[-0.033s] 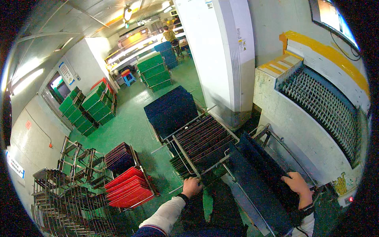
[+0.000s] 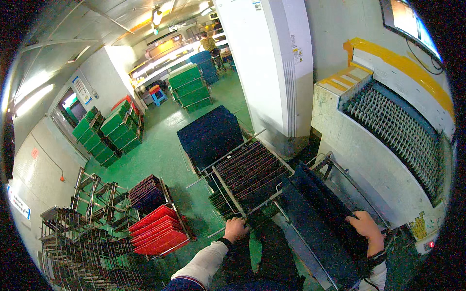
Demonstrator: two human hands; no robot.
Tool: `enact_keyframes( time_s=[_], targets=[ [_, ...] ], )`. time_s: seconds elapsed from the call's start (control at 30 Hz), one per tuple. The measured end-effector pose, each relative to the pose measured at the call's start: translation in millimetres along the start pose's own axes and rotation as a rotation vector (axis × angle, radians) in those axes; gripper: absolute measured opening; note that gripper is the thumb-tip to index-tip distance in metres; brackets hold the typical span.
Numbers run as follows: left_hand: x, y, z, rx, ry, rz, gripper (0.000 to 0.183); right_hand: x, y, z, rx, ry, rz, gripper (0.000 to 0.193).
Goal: Transfer thin metal or composite sheets from a storage rack into a feeding machine.
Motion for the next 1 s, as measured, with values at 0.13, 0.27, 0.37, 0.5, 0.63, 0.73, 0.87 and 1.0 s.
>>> enact_keyframes(
  time_s=[0.13, 0.27, 0.37, 0.5, 0.63, 0.73, 0.87, 1.0],
  targets=[
    [3.3, 2.1, 0.9, 0.050, 0.004, -0.113, 0.030, 5.0, 1.2, 9.8, 0.003, -0.008, 0.009, 0.037],
    [2.0, -0.5, 1.8, 0.054, 0.005, -0.105, 0.032, 1.8, 0.8, 2.3, -0.001, 0.004, -0.004, 0.036],
    [1.9, -2.7, 2.9, 0.039, 0.010, -0.092, 0.033, 1.9, 0.7, 3.8, -0.009, 0.007, 0.009, 0.035],
    [2.3, -5.7, 5.1, 0.031, 0.012, -0.081, 0.034, 3.0, 0.3, 6.2, -0.021, 0.004, 0.022, 0.035],
    [-0.3, -0.1, -0.6, 0.036, 0.010, -0.056, 0.034, -0.9, -1.0, -1.4, -0.017, 0.024, 0.012, 0.036],
    [1.9, -2.2, 2.1, 0.032, 0.001, -0.100, 0.034, -2.0, -1.0, -0.2, 0.015, 0.035, 0.005, 0.038],
    [2.2, -5.6, 4.0, 0.021, -0.009, -0.127, 0.033, 0.0, -0.1, 3.5, 0.017, 0.024, 0.008, 0.037],
    [1.2, -6.1, 3.8, 0.025, -0.015, -0.125, 0.033, 2.9, 0.8, 6.1, -0.008, 0.016, 0.018, 0.037]
  ],
)
Point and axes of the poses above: each hand's wrist, its own x-axis away from the middle knuckle, its own y-axis out of the back of the hand, z = x × y, the point moved 6 cm from there along -x, towards the middle knuckle, and after that the axes turned 12 degrees about -y, right-handed, at the moved point
